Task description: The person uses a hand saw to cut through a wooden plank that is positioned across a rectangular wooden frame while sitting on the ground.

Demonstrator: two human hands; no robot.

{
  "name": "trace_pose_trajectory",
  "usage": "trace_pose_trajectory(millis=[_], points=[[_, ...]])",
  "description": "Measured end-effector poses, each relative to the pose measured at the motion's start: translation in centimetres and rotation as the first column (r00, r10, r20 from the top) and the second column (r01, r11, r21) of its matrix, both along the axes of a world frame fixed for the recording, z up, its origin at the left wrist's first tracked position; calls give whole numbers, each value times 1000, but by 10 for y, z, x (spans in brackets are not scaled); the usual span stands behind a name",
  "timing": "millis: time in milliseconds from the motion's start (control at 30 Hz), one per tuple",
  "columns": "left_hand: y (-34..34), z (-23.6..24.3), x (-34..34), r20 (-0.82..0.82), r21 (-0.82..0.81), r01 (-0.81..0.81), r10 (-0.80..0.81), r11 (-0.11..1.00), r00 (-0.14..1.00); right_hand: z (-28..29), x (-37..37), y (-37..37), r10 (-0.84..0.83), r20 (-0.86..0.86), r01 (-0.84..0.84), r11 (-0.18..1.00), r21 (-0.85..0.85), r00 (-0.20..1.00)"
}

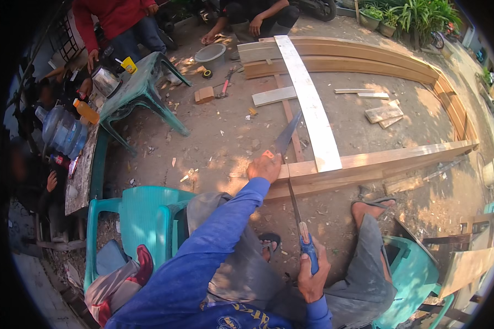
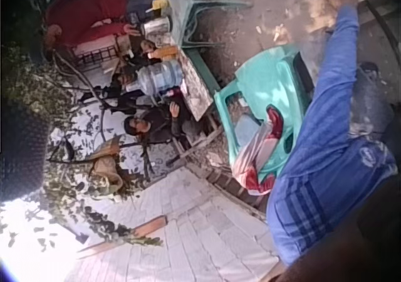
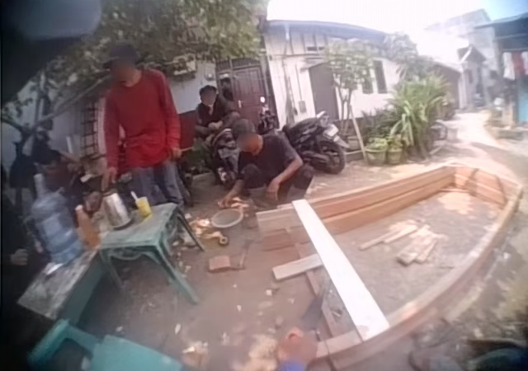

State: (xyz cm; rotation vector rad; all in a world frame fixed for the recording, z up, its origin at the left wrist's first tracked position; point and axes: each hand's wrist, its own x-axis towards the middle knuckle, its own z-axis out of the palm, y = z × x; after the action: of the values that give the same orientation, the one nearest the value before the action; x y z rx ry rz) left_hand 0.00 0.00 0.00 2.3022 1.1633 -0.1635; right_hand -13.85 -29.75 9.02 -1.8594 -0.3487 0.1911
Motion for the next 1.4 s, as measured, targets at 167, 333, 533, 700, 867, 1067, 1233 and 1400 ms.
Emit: trace_pose_trajectory(millis=[167,333,533,700,867,1067,1233,1400], points=[[-7,-4,-5,42,-14,25,-25,1000,999,6,-2,-7,-5,-57,4,1000,-18,998],[-3,-1,-1,58,5,45,-45,999,997,-11,-5,-8,-16,-39,16,1000,1,999],[-1,-4,1,67,10,33,-34,999,997,-15,-3,-8,-17,14,17,1000,9,1000],[3,-9,1,32,-2,26,-26,1000,999,-8,-4,-8,-4,-40,4,1000,-10,999],[-1,-11,3,75,22,19,-21,1000,997,-27,-5,-16,-6,1,6,1000,0,1000],[2,-20,3,88,52,13,-18,999,996,-23,-9,-14,-56,-31,55,998,-23,998],[4,-24,1,117,70,4,-12,998,993,-33,-20,-12,-108,-101,103,993,-54,989],[-1,-5,-1,119,46,-4,-1,999,993,-81,-35,-24,-141,-17,140,990,-20,990]])
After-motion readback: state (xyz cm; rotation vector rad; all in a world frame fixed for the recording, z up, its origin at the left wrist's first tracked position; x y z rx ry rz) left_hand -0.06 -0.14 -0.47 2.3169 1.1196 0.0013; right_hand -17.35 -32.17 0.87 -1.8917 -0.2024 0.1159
